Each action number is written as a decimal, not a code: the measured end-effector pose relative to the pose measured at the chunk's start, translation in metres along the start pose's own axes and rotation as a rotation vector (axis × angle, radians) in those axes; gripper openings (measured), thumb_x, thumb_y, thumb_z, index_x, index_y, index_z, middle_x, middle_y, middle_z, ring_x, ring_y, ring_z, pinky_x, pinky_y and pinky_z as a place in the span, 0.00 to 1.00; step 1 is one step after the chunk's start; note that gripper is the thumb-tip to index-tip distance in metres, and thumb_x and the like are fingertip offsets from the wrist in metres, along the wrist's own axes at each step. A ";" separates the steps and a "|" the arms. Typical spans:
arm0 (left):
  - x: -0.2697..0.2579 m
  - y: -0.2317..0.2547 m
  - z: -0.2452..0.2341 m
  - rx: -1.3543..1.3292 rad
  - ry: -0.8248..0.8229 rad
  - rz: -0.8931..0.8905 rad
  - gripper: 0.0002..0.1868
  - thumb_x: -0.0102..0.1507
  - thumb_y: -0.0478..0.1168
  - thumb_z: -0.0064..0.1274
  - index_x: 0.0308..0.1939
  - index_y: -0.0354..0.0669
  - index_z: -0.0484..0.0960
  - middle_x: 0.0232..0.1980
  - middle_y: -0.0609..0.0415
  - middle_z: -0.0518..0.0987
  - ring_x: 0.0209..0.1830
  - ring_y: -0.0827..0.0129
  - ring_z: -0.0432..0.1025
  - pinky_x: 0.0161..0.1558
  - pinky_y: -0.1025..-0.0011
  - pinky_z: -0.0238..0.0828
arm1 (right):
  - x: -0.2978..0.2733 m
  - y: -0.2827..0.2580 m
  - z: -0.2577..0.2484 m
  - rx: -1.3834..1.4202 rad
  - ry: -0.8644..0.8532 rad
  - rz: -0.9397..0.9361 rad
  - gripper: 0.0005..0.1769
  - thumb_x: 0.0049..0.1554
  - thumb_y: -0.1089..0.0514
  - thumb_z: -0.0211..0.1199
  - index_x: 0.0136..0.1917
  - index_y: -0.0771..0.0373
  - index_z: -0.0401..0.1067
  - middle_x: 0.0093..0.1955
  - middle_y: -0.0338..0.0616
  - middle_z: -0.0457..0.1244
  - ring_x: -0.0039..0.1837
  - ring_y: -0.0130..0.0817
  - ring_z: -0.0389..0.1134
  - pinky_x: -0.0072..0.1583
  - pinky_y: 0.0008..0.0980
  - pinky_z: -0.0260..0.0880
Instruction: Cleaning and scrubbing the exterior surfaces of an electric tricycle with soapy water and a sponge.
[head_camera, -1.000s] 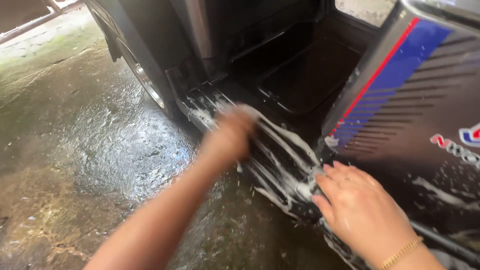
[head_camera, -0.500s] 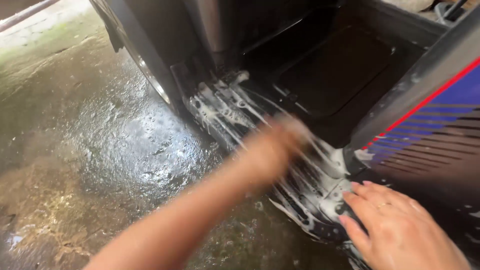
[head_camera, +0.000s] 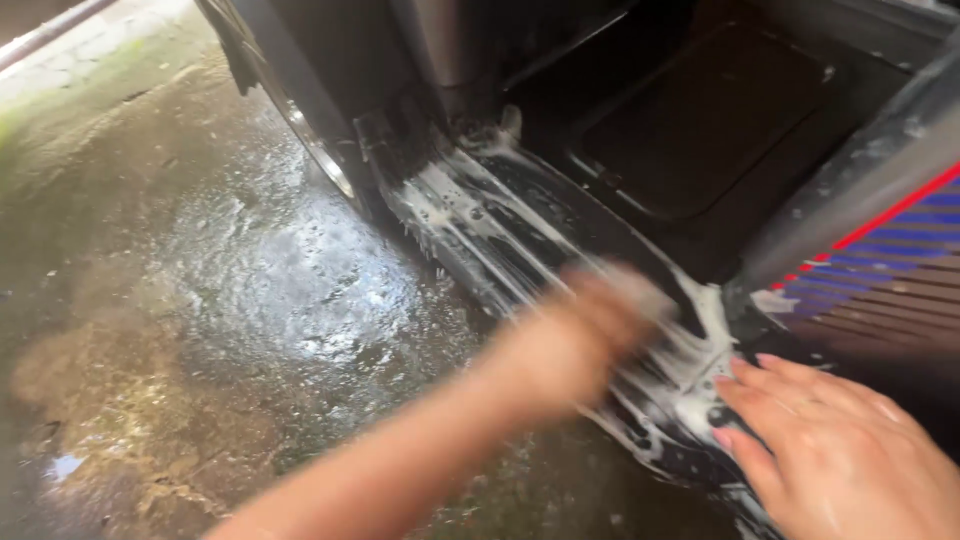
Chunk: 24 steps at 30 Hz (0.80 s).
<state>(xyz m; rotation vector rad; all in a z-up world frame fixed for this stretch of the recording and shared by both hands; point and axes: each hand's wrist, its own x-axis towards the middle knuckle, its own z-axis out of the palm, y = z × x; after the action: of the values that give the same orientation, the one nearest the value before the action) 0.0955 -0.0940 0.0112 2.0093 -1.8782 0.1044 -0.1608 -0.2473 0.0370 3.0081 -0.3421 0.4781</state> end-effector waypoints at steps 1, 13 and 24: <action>0.002 -0.020 -0.012 0.015 0.017 -0.134 0.33 0.60 0.31 0.38 0.70 0.51 0.70 0.71 0.45 0.72 0.73 0.52 0.63 0.71 0.55 0.59 | 0.001 0.000 -0.004 -0.002 -0.021 -0.020 0.25 0.50 0.41 0.62 0.57 0.53 0.77 0.60 0.35 0.70 0.70 0.35 0.66 0.70 0.42 0.64; -0.038 0.046 -0.012 -0.137 0.076 0.118 0.33 0.64 0.31 0.39 0.75 0.43 0.68 0.78 0.45 0.68 0.82 0.53 0.58 0.82 0.54 0.51 | -0.002 -0.008 -0.019 0.117 -0.061 0.074 0.24 0.55 0.40 0.60 0.59 0.53 0.78 0.60 0.37 0.70 0.71 0.38 0.65 0.71 0.43 0.61; -0.046 -0.137 0.057 0.148 0.777 -0.690 0.27 0.77 0.39 0.34 0.81 0.45 0.56 0.79 0.36 0.62 0.78 0.41 0.59 0.73 0.55 0.59 | 0.000 -0.017 -0.037 0.179 -0.005 0.067 0.21 0.55 0.44 0.61 0.56 0.58 0.79 0.60 0.41 0.70 0.69 0.39 0.65 0.71 0.43 0.59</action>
<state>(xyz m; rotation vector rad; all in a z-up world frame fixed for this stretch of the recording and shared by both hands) 0.2123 -0.0657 -0.0869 2.1480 -0.6886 0.7192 -0.1677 -0.2266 0.0710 3.1798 -0.4239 0.5339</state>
